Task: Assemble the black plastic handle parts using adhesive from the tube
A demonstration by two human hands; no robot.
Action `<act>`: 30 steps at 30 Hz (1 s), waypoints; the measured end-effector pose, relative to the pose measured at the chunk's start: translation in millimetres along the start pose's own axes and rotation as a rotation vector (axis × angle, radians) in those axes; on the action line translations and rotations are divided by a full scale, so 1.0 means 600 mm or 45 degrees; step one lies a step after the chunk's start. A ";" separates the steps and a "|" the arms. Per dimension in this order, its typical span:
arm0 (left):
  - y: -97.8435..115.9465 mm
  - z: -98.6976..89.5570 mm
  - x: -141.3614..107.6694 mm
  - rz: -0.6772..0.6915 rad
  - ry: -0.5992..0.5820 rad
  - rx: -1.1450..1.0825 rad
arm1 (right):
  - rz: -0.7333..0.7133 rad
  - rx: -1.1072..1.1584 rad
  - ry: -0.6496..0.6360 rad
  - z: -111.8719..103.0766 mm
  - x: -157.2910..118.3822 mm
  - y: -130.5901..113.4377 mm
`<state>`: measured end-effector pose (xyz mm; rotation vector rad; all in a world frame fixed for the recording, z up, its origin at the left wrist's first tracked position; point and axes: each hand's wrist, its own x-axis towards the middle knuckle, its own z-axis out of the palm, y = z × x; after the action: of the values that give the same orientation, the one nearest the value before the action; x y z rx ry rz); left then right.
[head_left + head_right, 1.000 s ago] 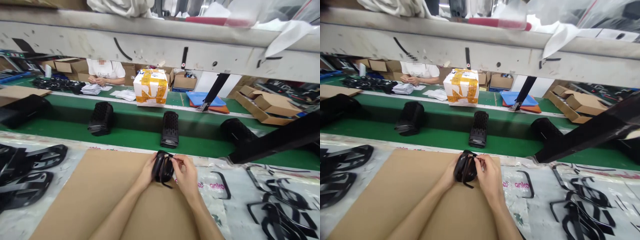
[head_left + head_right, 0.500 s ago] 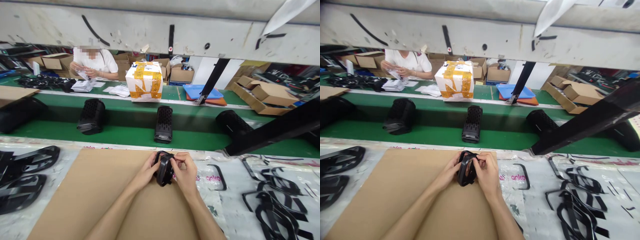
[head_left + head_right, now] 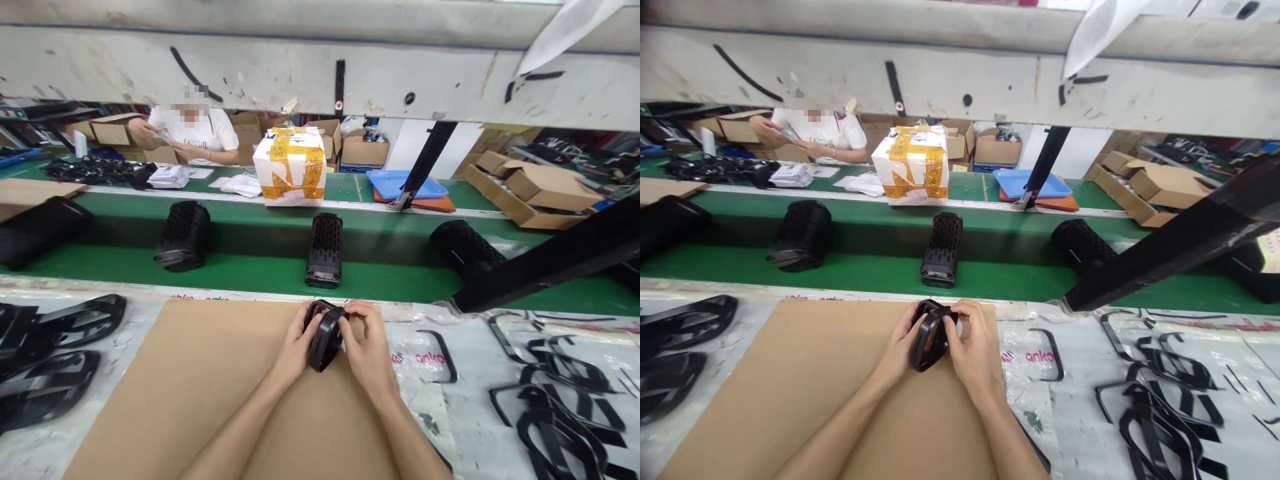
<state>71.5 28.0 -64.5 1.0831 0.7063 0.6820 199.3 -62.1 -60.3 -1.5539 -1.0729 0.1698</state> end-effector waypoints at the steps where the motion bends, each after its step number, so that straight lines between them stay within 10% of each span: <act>1: -0.001 -0.002 0.000 -0.011 0.002 -0.015 | 0.007 0.020 0.003 0.001 0.000 0.000; 13: 0.016 0.000 -0.001 -0.275 -0.153 -0.412 | 0.167 0.290 -0.029 0.010 -0.004 0.004; 30: 0.004 -0.019 0.008 -0.041 -0.133 -0.072 | 0.234 0.342 -0.006 0.013 -0.008 0.006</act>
<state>65.2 38.7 -66.8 1.0458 0.6103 0.6102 193.6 -59.7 -68.1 -1.4068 -0.8708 0.4266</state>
